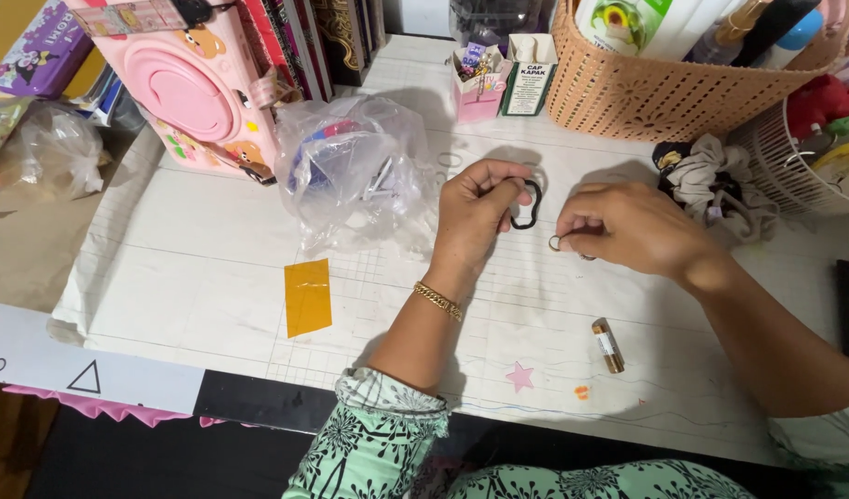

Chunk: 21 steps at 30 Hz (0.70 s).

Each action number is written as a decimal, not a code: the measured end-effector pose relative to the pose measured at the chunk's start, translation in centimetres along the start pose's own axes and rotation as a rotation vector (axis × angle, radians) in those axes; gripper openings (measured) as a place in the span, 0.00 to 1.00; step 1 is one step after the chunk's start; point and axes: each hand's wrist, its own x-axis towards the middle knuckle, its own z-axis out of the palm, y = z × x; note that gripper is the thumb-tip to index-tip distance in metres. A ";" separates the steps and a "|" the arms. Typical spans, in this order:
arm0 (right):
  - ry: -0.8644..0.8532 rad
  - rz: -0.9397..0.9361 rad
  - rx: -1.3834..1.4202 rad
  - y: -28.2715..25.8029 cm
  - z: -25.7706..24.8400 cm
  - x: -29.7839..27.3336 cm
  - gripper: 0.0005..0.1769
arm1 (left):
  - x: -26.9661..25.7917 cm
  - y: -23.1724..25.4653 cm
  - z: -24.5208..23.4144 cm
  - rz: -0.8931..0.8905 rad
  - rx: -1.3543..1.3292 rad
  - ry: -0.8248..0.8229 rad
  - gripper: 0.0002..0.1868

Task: The person assembles small keychains by hand on a cluttered desk. They pick up a yellow circular piece, attach a small charm, and then connect a metal ring and chain. The person repeats this process with different charms and rings, placing the finished keychains on the table.

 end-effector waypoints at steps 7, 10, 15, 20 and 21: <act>-0.133 0.177 -0.104 0.0 -1.0 -1.0 0.09 | 0.1 -0.1 -0.1 0.008 -0.001 0.003 0.08; -0.142 0.264 -0.084 0.8 -0.5 -1.5 0.09 | 0.0 -0.2 0.0 0.002 0.001 -0.008 0.08; -0.040 0.101 0.058 2.3 0.3 -1.9 0.04 | -0.1 0.0 0.0 0.007 -0.005 -0.006 0.09; 0.192 -0.003 0.253 -0.5 -1.0 -2.1 0.06 | 0.2 -0.9 0.2 0.018 0.031 0.014 0.11; 0.287 -0.089 0.374 -1.5 -1.3 -2.1 0.10 | 0.3 -1.3 0.1 0.022 0.032 0.003 0.12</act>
